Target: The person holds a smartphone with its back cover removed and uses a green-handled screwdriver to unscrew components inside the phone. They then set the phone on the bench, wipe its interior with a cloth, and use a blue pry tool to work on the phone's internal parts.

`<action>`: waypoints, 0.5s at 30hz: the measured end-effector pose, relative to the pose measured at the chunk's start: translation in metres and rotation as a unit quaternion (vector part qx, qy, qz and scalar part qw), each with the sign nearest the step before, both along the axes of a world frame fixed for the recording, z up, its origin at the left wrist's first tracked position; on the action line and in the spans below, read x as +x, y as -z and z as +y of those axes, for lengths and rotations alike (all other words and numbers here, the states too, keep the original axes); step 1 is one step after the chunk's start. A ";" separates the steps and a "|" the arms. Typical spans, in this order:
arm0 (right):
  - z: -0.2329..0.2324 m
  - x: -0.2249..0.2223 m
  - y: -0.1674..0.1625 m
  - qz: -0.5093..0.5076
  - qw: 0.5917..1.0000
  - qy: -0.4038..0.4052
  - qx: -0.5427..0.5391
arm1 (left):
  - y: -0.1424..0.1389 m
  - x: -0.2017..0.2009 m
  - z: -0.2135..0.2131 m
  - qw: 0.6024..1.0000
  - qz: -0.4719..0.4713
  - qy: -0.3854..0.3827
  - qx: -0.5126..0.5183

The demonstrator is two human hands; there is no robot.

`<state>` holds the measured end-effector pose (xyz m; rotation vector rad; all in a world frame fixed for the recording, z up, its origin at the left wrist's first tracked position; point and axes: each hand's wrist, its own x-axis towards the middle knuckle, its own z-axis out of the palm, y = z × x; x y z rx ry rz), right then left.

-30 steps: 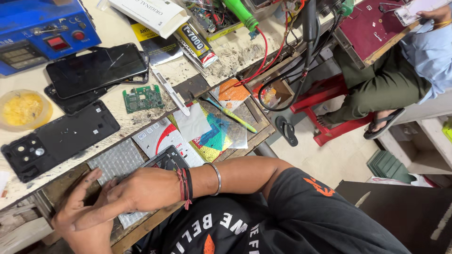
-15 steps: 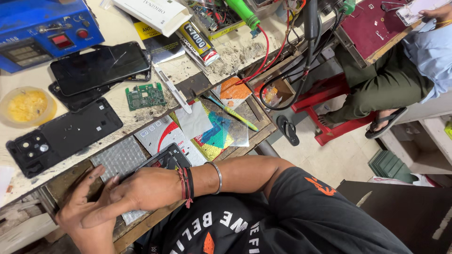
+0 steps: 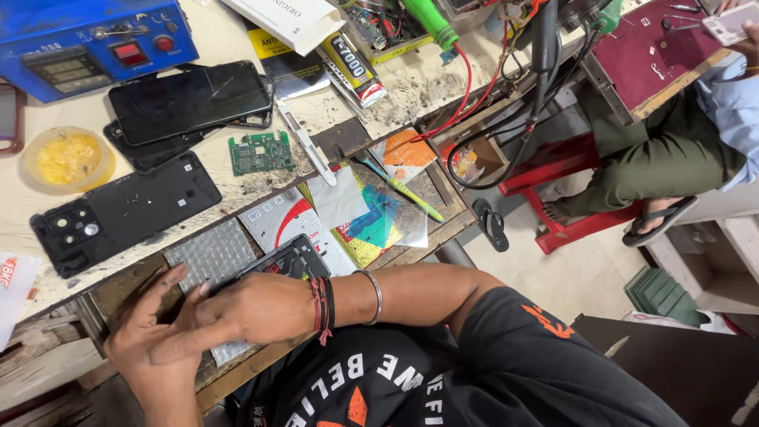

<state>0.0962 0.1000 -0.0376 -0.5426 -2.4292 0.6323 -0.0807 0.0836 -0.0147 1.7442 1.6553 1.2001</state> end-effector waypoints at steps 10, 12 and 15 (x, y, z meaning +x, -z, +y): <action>0.001 0.013 -0.022 -0.068 0.997 0.007 -0.040 | -0.004 -0.002 0.002 0.999 0.035 -0.001 -0.001; 0.002 0.013 -0.033 -0.022 0.997 0.022 -0.072 | -0.001 -0.003 0.003 0.999 0.051 -0.002 0.001; 0.005 0.012 -0.049 0.123 0.983 0.049 -0.129 | 0.004 -0.006 0.005 0.996 0.084 0.007 0.029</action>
